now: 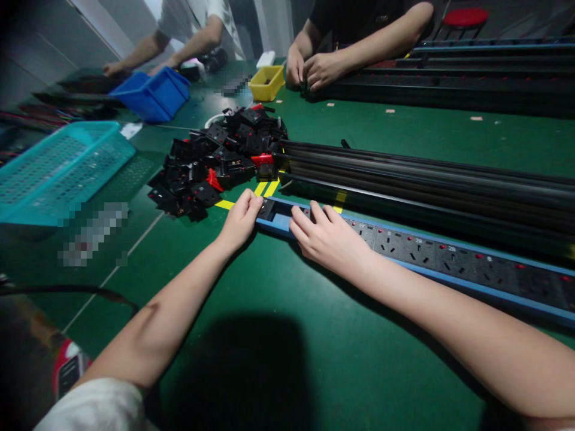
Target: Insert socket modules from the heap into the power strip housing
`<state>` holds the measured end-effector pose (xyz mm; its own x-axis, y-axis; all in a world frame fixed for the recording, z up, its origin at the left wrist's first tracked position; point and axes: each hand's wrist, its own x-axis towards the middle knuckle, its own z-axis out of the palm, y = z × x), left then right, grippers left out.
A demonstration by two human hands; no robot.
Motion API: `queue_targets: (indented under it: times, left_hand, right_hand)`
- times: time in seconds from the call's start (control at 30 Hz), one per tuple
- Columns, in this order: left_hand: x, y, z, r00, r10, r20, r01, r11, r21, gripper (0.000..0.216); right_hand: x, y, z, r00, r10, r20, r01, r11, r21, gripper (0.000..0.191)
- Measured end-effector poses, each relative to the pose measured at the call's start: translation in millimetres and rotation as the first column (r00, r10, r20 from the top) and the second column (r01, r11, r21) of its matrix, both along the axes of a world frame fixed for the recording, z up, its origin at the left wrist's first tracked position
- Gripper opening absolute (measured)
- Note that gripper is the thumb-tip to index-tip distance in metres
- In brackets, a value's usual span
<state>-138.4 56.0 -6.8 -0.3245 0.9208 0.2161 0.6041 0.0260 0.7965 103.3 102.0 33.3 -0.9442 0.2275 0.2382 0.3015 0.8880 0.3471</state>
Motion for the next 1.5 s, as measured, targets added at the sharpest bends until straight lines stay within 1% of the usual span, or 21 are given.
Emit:
queue_targets:
  times: [0.1,0.2,0.27,0.47,0.63,0.97,1.1,1.2,1.27,1.3,1.4,1.5]
  left_hand:
    - [1,0,1.6,0.999,-0.038,0.013,0.038,0.999,-0.006,0.035]
    - [2,-1,4.2,0.995,-0.101,0.018,0.101,0.995,-0.018,0.034]
    - [2,-1,5.7,0.993,-0.118,0.018,0.118,0.993,-0.014,0.035]
    - [1,-1,7.5,0.986,-0.160,0.048,0.161,0.987,-0.015,0.042]
    - [2,-2,9.2,0.970,-0.228,0.084,0.231,0.973,-0.018,0.038]
    - [-3,-2,8.2,0.943,-0.292,0.161,0.297,0.955,-0.010,0.037]
    - [-3,-1,8.6,0.947,-0.290,0.137,0.294,0.956,-0.008,0.037]
    - [0,-1,12.0,0.916,-0.394,0.075,0.397,0.917,-0.037,0.031]
    - [3,-2,14.3,0.886,-0.463,0.021,0.464,0.884,-0.056,0.035]
    - [4,-2,15.1,0.879,-0.476,-0.003,0.476,0.878,-0.056,0.038]
    - [6,-3,15.1,0.891,-0.451,-0.056,0.450,0.892,-0.034,0.038]
    - [7,-6,12.5,0.920,-0.373,-0.124,0.376,0.927,0.006,0.033]
  right_hand:
    - [1,0,0.1,0.999,-0.026,-0.041,0.024,0.998,-0.050,0.049]
    - [1,0,1.1,0.990,-0.111,-0.086,0.101,0.988,-0.117,0.062]
    - [1,0,2.2,0.983,-0.161,-0.087,0.147,0.978,-0.151,0.067]
    - [1,-1,4.6,0.979,-0.198,-0.041,0.189,0.969,-0.161,0.069]
    - [0,-2,5.4,0.979,-0.202,-0.033,0.194,0.967,-0.165,0.069]
    - [-1,-2,6.9,0.978,-0.209,-0.007,0.205,0.965,-0.163,0.070]
    - [-1,-3,8.1,0.976,-0.216,0.009,0.214,0.963,-0.164,0.069]
    - [-1,-3,8.6,0.975,-0.220,0.015,0.219,0.962,-0.163,0.069]
    - [-2,-3,8.5,0.975,-0.220,0.016,0.219,0.962,-0.162,0.069]
    - [-2,-3,8.4,0.976,-0.219,0.016,0.219,0.962,-0.162,0.069]
    - [-2,-3,8.2,0.976,-0.217,0.015,0.216,0.964,-0.157,0.069]
    - [-1,-3,8.0,0.977,-0.214,0.015,0.214,0.965,-0.154,0.069]
